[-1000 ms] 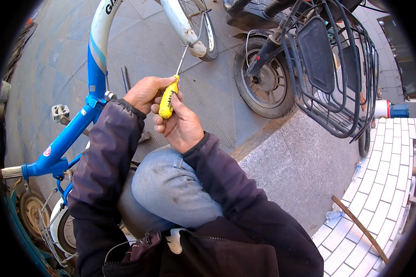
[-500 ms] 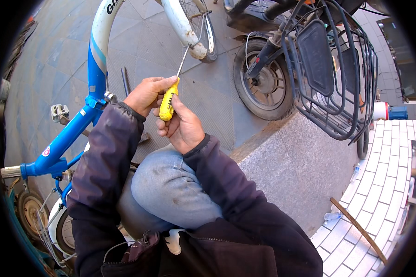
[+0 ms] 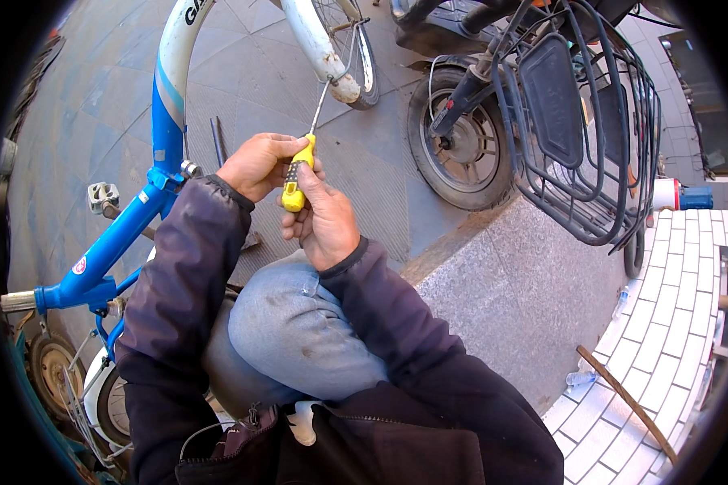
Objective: The person uses a yellow screwdriver to adjust a screw on the bicycle frame. They then switch to a silver wrench to tighten a bolt on the blue bicycle frame near the seat post.
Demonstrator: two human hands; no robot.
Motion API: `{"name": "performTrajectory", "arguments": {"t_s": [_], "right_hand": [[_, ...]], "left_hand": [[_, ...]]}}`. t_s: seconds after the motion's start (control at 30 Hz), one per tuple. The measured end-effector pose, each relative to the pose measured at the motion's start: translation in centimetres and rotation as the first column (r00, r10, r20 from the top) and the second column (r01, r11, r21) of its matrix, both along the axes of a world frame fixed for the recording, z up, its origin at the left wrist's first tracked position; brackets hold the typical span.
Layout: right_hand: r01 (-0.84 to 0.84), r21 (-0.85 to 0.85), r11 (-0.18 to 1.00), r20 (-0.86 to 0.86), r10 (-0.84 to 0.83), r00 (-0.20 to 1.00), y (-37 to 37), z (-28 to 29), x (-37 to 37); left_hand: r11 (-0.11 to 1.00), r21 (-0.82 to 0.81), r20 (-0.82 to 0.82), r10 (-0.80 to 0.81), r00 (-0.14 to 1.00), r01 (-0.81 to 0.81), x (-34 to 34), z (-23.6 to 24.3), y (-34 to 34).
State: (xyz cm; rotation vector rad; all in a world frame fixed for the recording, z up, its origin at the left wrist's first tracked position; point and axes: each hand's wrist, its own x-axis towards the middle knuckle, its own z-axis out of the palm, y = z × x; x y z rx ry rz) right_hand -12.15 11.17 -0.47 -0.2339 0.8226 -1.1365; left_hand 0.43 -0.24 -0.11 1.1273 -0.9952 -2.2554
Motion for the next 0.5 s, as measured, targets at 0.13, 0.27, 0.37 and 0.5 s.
{"name": "performTrajectory", "arguments": {"t_s": [0.13,0.27,0.37,0.5], "right_hand": [[0.027,-0.071,0.997,0.039,-0.024,0.999,0.22,0.29,0.34],[-0.017,-0.071,0.997,0.06,0.022,0.998,0.17,0.53,0.33],[-0.004,-0.082,0.997,0.116,0.014,0.993,0.02,0.63,0.2],[-0.007,-0.083,0.997,0.13,0.017,0.991,-0.02,0.65,0.14]], "left_hand": [[0.997,0.075,-0.143,0.004,0.99,0.007,0.34,-0.22,-0.25],[0.994,0.107,-0.192,0.008,0.981,0.013,0.69,-0.39,-0.15],[0.994,0.107,-0.216,-0.007,0.976,0.031,0.82,-0.52,-0.17],[0.996,0.057,-0.222,-0.053,0.974,0.067,0.8,-0.89,-0.14]]}}
